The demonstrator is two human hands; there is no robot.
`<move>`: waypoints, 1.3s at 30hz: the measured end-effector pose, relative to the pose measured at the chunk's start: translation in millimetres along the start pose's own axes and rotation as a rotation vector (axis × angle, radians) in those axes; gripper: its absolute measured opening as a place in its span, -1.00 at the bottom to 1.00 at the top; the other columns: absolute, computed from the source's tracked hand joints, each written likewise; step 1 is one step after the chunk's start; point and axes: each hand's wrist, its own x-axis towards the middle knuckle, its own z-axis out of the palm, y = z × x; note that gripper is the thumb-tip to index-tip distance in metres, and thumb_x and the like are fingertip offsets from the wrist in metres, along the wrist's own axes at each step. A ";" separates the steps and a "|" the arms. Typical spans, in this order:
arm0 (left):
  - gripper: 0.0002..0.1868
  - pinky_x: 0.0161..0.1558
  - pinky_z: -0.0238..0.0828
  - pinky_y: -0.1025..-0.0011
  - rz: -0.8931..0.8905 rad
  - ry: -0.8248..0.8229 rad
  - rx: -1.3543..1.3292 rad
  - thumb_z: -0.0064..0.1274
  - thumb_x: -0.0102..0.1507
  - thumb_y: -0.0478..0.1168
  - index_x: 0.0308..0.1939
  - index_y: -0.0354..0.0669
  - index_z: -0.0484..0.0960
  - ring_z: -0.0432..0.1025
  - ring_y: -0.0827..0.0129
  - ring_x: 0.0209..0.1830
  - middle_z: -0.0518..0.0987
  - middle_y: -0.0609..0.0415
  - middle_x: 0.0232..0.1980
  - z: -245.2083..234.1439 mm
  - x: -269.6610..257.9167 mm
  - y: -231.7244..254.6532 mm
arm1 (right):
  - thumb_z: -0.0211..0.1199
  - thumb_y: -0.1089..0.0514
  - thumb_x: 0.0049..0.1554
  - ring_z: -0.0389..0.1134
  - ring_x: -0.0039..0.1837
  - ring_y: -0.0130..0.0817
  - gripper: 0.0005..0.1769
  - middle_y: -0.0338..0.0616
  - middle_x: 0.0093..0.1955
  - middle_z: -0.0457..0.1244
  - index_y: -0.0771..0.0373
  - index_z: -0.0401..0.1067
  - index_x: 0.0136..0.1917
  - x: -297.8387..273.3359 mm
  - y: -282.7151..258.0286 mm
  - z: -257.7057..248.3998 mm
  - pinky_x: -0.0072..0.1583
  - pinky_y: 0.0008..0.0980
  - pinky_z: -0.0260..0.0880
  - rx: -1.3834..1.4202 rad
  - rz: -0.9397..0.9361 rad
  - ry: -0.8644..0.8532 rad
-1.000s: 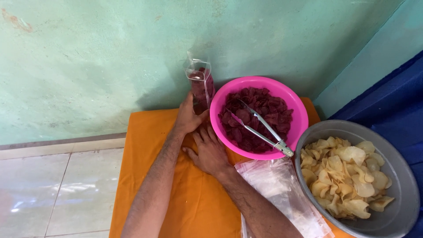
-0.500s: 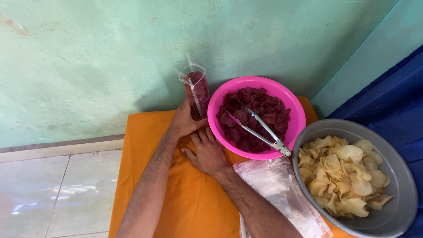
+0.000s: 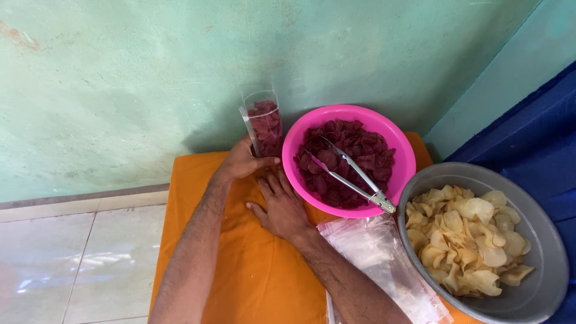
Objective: Using tongs to pack purple chips from a bowl into a plastic bag.
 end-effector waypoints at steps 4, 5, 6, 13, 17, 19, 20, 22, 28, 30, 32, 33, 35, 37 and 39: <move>0.10 0.50 0.05 -0.12 0.080 -0.014 -0.001 0.47 0.10 -0.12 0.58 -0.11 0.09 0.19 -0.07 0.50 0.29 -0.14 0.53 -20.7 17.4 -19.4 | -0.10 -0.39 0.28 -0.30 0.71 -0.03 -0.23 -0.06 0.63 -0.02 0.09 0.13 0.56 3.3 7.1 12.7 0.59 0.18 -0.32 -0.018 -0.003 -0.016; -0.03 0.49 0.10 -0.09 0.055 -0.049 0.022 0.39 0.13 -0.18 0.54 -0.11 0.20 0.24 -0.04 0.46 0.35 -0.13 0.48 -22.6 20.0 -28.8 | -0.09 -0.38 0.28 -0.30 0.71 -0.03 -0.23 -0.05 0.63 -0.03 0.10 0.14 0.56 2.9 7.4 15.4 0.59 0.18 -0.32 -0.010 -0.008 -0.011; -0.16 0.48 0.16 -0.06 0.032 -0.080 0.043 0.31 0.16 -0.25 0.51 -0.11 0.31 0.29 0.00 0.41 0.42 -0.12 0.44 -24.8 23.5 -37.7 | -0.08 -0.38 0.28 -0.30 0.71 -0.02 -0.23 -0.04 0.63 -0.03 0.11 0.14 0.56 3.6 8.1 17.0 0.59 0.19 -0.32 -0.005 -0.015 -0.006; -0.14 0.42 0.28 0.01 -0.066 -0.138 0.004 0.45 0.05 -0.17 0.41 -0.14 0.47 0.40 0.03 0.31 0.53 -0.13 0.35 -13.3 6.7 9.4 | -0.09 -0.40 0.27 -0.23 0.69 -0.02 -0.22 -0.06 0.61 0.00 0.09 0.13 0.57 5.2 7.4 16.3 0.59 0.18 -0.26 -0.012 -0.014 0.018; -0.01 0.48 0.20 -0.06 -0.128 -0.101 0.187 0.43 0.09 0.02 0.50 -0.18 0.29 0.33 -0.09 0.41 0.45 -0.20 0.42 -11.5 7.3 7.9 | 0.00 -0.35 0.26 -0.13 0.66 -0.05 -0.29 -0.09 0.52 0.12 0.11 0.27 0.48 6.7 14.3 30.3 0.55 0.14 -0.11 -0.030 -0.056 0.147; -0.04 0.47 0.21 -0.08 -0.114 -0.093 0.241 0.40 0.13 0.03 0.50 -0.19 0.27 0.32 -0.09 0.42 0.45 -0.20 0.42 -11.7 7.0 6.8 | 0.07 -0.31 0.24 -0.05 0.63 -0.07 -0.35 -0.12 0.46 0.19 0.10 0.34 0.43 11.5 20.8 44.8 0.53 0.09 -0.04 -0.068 -0.090 0.223; -0.13 0.46 0.22 -0.08 -0.123 -0.102 0.231 0.34 0.18 0.02 0.48 -0.17 0.31 0.33 -0.09 0.41 0.47 -0.18 0.40 -9.3 4.8 9.4 | 0.09 -0.28 0.24 0.02 0.60 -0.09 -0.40 -0.13 0.41 0.24 0.10 0.39 0.38 13.0 23.2 51.4 0.51 0.06 0.02 -0.083 -0.110 0.273; -0.21 0.45 0.23 -0.09 -0.131 -0.109 0.226 0.27 0.23 0.00 0.47 -0.15 0.35 0.34 -0.09 0.41 0.49 -0.16 0.39 -7.0 1.3 14.8 | 0.12 -0.25 0.23 0.08 0.57 -0.10 -0.44 -0.14 0.36 0.28 0.10 0.44 0.33 16.0 26.1 59.4 0.49 0.03 0.08 -0.096 -0.133 0.326; -0.08 0.44 0.26 -0.02 -0.037 0.022 0.323 0.45 0.11 0.01 0.46 -0.11 0.34 0.33 -0.02 0.38 0.47 -0.15 0.34 -4.2 -3.1 25.4 | 0.13 -0.22 0.24 0.11 0.55 -0.04 -0.47 -0.05 0.34 0.30 0.17 0.47 0.29 13.4 25.8 55.8 0.47 0.10 0.07 -0.084 -0.165 0.359; -0.05 0.43 0.27 0.02 -0.025 0.081 0.244 0.51 0.06 0.02 0.43 -0.10 0.35 0.36 0.05 0.35 0.51 -0.09 0.30 -0.2 -5.6 27.0 | 0.14 -0.21 0.24 0.11 0.55 -0.03 -0.47 -0.06 0.35 0.30 0.16 0.46 0.30 12.8 25.3 55.5 0.46 0.12 0.10 -0.072 -0.154 0.334; -0.11 0.42 0.29 0.05 -0.022 0.071 0.241 0.48 0.09 0.02 0.40 -0.09 0.38 0.37 0.10 0.34 0.53 -0.06 0.28 -5.8 -0.6 17.4 | 0.14 -0.21 0.24 0.11 0.54 -0.04 -0.47 -0.07 0.34 0.30 0.15 0.46 0.30 12.8 24.7 56.0 0.46 0.12 0.11 -0.073 -0.153 0.337; -0.18 0.41 0.31 0.09 -0.017 0.065 0.238 0.46 0.13 0.02 0.37 -0.09 0.41 0.38 0.16 0.33 0.55 -0.04 0.27 -8.4 2.0 12.7 | 0.14 -0.21 0.24 0.11 0.54 -0.05 -0.48 -0.07 0.34 0.30 0.15 0.47 0.30 12.8 24.7 55.9 0.46 0.12 0.12 -0.076 -0.155 0.341; -0.15 0.45 0.25 0.04 -0.005 0.019 0.218 0.44 0.14 0.01 0.42 -0.07 0.37 0.33 0.10 0.39 0.51 -0.03 0.34 -18.6 1.4 9.9 | 0.15 -0.20 0.24 0.10 0.55 -0.05 -0.48 -0.08 0.35 0.29 0.15 0.46 0.31 10.0 19.0 48.9 0.46 0.12 0.12 -0.060 -0.149 0.344; -0.12 0.49 0.19 -0.01 0.007 -0.032 0.197 0.41 0.15 0.00 0.47 -0.06 0.33 0.28 0.05 0.45 0.46 -0.02 0.41 -25.2 7.2 -1.1 | 0.16 -0.18 0.23 0.09 0.55 -0.05 -0.48 -0.08 0.36 0.28 0.16 0.46 0.31 7.3 17.9 44.4 0.45 0.11 0.13 -0.044 -0.137 0.346; 0.04 0.49 0.10 -0.12 -0.019 -0.137 0.214 0.34 0.16 -0.08 0.60 -0.17 0.07 0.14 -0.14 0.52 0.25 -0.20 0.56 -33.6 17.1 -20.2 | 0.13 -0.17 0.25 0.08 0.56 -0.04 -0.48 -0.07 0.37 0.28 0.17 0.45 0.32 7.4 17.3 44.0 0.47 0.13 0.09 -0.034 -0.140 0.326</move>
